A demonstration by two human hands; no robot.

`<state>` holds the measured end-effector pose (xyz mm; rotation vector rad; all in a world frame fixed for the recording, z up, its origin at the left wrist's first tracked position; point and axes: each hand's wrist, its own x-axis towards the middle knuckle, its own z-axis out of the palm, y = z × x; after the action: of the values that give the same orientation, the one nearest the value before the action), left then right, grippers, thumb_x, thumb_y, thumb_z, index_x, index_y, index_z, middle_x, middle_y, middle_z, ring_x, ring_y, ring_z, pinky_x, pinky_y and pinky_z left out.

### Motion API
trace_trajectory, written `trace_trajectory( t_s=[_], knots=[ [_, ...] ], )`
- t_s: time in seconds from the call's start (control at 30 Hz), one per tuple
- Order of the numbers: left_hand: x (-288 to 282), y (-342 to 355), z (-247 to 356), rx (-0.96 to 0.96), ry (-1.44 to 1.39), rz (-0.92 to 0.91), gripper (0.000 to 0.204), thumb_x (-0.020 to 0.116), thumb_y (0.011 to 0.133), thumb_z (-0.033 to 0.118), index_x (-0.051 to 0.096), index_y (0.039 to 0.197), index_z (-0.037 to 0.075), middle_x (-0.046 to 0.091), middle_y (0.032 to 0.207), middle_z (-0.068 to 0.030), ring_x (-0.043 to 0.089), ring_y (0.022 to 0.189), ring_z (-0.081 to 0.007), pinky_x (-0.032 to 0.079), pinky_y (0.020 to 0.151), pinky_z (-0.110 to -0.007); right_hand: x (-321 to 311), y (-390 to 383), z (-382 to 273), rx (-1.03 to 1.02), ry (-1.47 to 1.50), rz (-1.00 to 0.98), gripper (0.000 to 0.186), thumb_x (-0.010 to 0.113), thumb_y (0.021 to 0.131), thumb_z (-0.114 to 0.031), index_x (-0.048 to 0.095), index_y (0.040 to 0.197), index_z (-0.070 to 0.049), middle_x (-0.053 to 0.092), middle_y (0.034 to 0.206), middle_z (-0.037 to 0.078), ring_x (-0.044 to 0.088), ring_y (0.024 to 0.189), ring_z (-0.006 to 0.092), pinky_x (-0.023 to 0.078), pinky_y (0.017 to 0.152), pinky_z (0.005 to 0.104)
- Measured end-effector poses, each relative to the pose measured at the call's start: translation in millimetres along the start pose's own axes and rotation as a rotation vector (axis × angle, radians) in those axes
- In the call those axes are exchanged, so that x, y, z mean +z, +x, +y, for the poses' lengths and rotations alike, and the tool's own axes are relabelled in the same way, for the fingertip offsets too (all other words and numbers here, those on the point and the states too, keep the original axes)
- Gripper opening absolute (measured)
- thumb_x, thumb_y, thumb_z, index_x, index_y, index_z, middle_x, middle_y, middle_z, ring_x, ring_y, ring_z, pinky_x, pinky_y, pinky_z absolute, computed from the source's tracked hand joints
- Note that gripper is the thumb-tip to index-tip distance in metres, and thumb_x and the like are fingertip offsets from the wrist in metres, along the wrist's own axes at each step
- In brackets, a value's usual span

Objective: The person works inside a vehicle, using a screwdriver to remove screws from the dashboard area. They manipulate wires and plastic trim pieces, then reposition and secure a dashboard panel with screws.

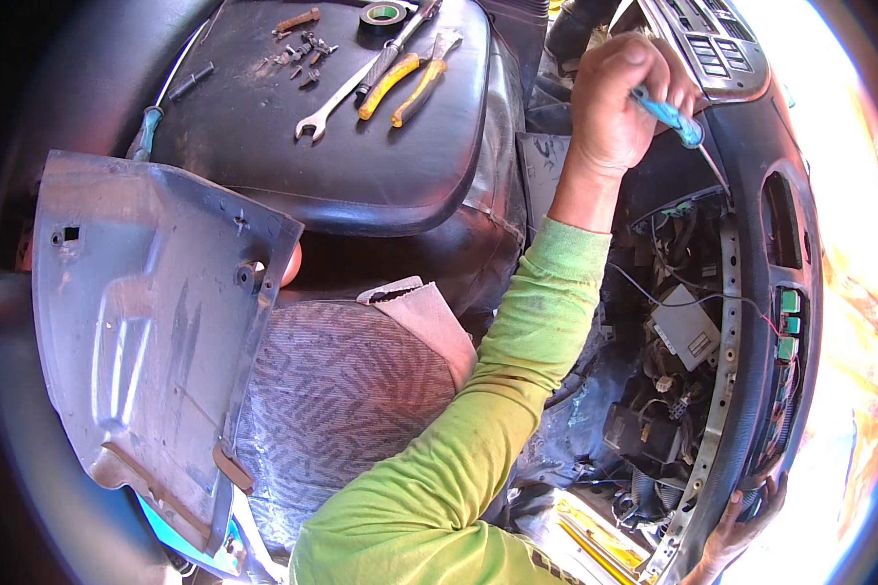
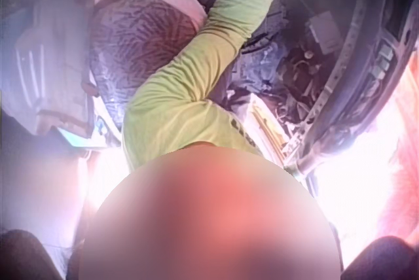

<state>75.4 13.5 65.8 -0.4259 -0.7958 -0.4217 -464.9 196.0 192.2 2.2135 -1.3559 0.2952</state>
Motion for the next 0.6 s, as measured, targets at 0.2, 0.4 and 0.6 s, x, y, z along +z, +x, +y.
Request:
trace_trajectory(
  t_s=[0.2,0.4,0.6],
  knots=[
    [18,-13,-17,0.125,0.689,0.655,0.022,0.044,0.111,0.025,0.057,0.112,0.007,0.056,0.092,-0.0025,0.055,0.084,-0.0099,0.046,0.077,-0.027,-2,-2,-6,-0.010,-0.148,-0.097,0.078,0.054,0.103,-0.058,0.039,0.157,-0.004,0.045,0.155,0.023,0.049,0.139,0.0393,0.041,0.112,0.0569],
    [7,3,-2,-0.072,0.067,0.102,0.047,0.045,0.104,0.037,0.051,0.069,0.006,0.054,0.062,-0.0108,0.059,0.058,-0.0275,0.050,0.057,-0.039,10,12,-26,-0.025,-0.065,-0.097,0.078,0.058,0.101,-0.057,0.040,0.156,-0.004,0.045,0.155,0.024,0.048,0.139,0.0415,0.040,0.113,0.0580],
    [8,-14,-5,0.151,0.775,0.563,0.027,0.045,0.112,0.024,0.061,0.114,0.003,0.059,0.085,-0.0056,0.060,0.078,-0.0103,0.050,0.071,-0.027,13,25,-37,-0.063,-0.031,-0.093,0.079,0.061,0.099,-0.056,0.041,0.156,-0.004,0.045,0.155,0.024,0.046,0.140,0.0436,0.039,0.113,0.0591]
  ],
)
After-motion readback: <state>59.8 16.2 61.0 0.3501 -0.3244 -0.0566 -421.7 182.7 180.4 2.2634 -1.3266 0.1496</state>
